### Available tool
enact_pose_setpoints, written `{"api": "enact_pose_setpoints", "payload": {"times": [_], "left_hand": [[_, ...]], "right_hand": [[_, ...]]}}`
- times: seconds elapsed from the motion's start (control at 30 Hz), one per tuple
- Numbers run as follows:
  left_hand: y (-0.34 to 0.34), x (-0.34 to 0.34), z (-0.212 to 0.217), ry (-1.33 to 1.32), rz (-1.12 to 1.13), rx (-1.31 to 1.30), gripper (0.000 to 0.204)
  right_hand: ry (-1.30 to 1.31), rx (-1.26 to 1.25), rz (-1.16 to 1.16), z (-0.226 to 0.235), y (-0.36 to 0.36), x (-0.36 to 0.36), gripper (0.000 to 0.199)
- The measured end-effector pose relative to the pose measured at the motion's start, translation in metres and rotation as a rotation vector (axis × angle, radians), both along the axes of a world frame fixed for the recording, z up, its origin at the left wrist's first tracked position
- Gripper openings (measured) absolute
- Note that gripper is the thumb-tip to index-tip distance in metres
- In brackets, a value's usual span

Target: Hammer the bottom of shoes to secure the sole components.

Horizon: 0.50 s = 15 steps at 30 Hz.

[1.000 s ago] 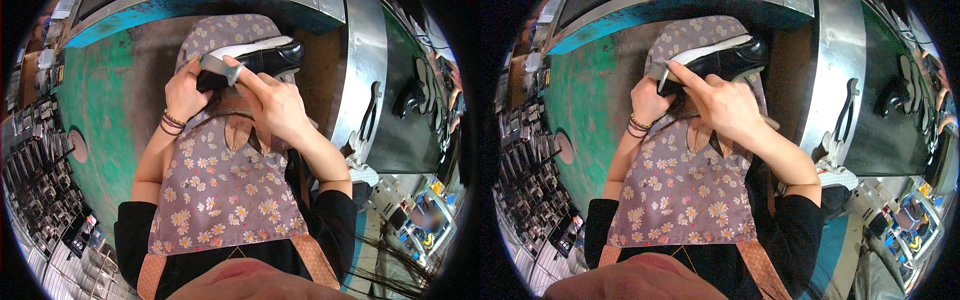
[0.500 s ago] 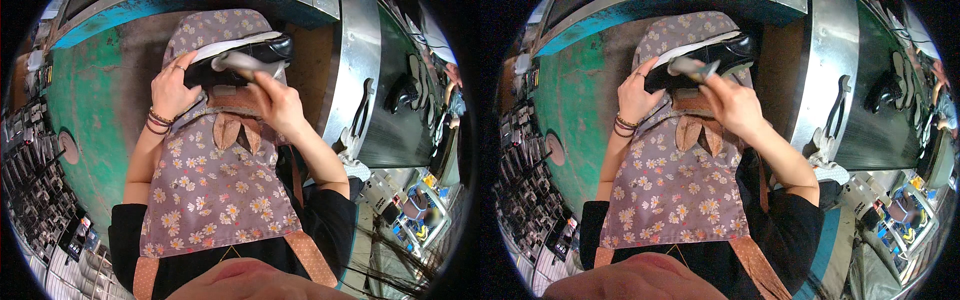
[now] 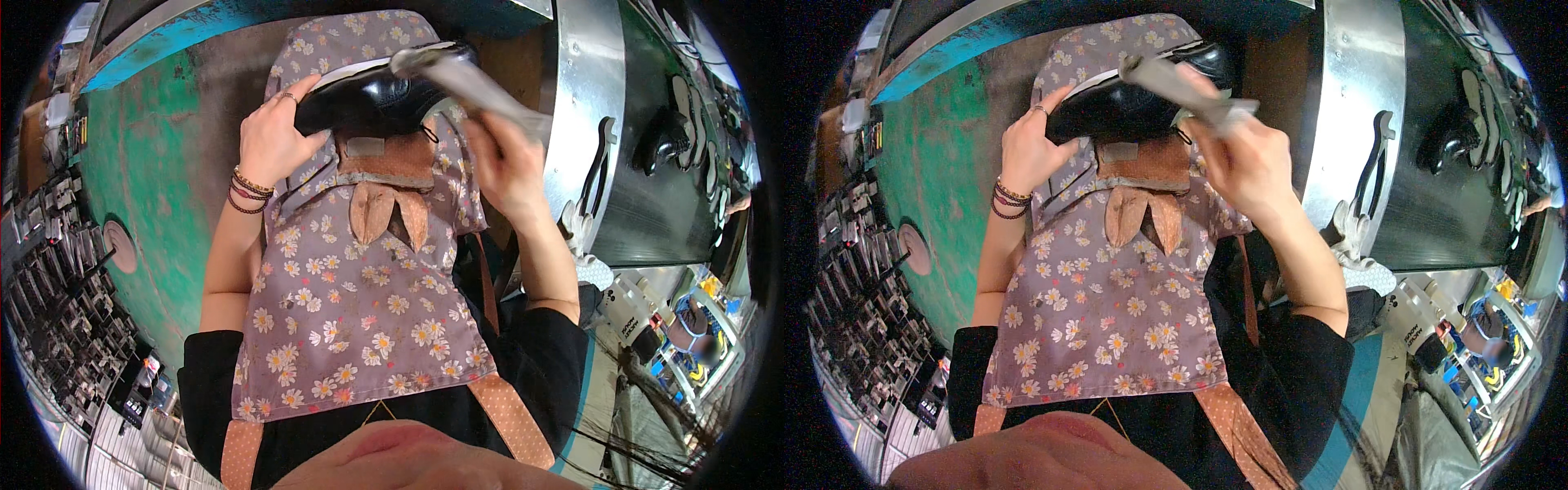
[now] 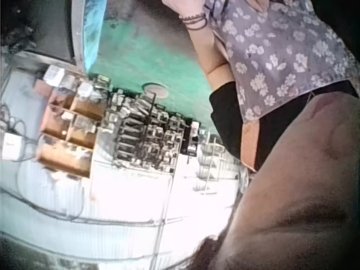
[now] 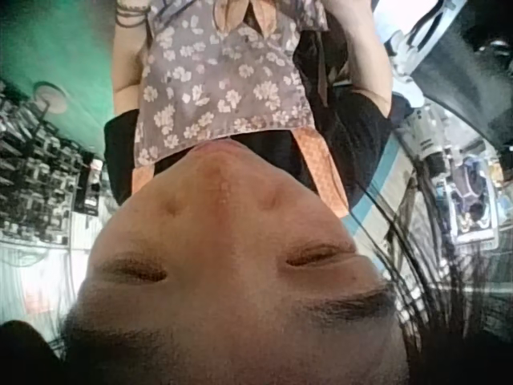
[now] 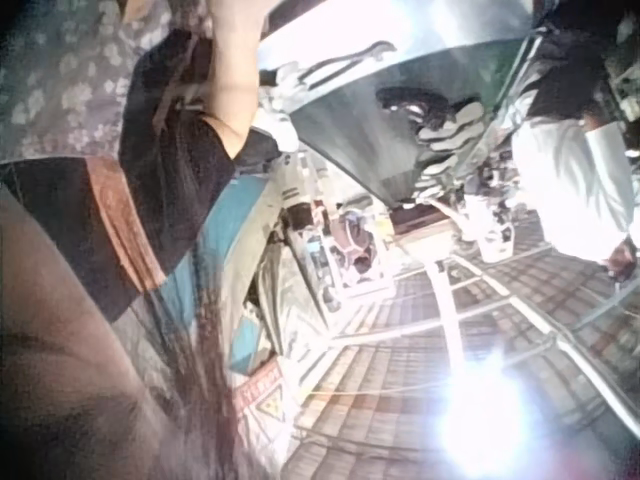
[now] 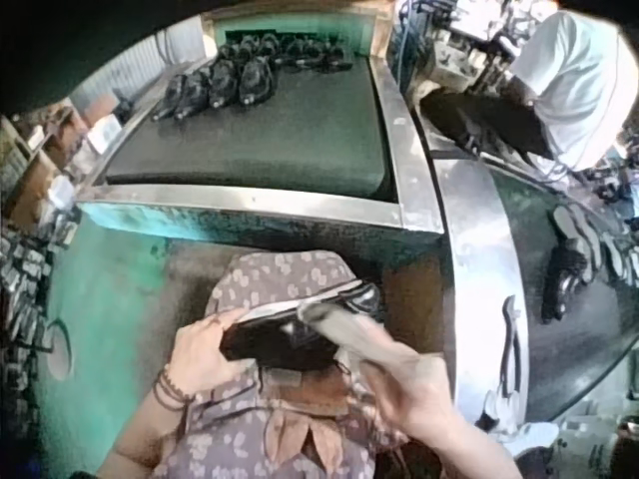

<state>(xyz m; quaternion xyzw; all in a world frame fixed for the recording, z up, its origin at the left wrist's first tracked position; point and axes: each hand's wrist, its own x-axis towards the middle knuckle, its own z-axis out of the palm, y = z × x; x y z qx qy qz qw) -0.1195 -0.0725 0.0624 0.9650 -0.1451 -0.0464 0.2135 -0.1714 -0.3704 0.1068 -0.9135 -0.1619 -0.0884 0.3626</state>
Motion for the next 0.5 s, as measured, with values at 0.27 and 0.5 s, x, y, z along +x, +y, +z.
{"api": "enact_pose_setpoints", "payload": {"times": [0.27,0.5], "left_hand": [[-0.002,0.001,-0.002,0.019,-0.003,0.014,0.069],[-0.003,0.003,-0.002,0.016,-0.026,-0.020,0.068]], "right_hand": [[0.172,-0.190,-0.195,-0.004,-0.016,0.025,0.035],[0.078,0.074,-0.326,-0.026,-0.033,0.012,0.039]]}}
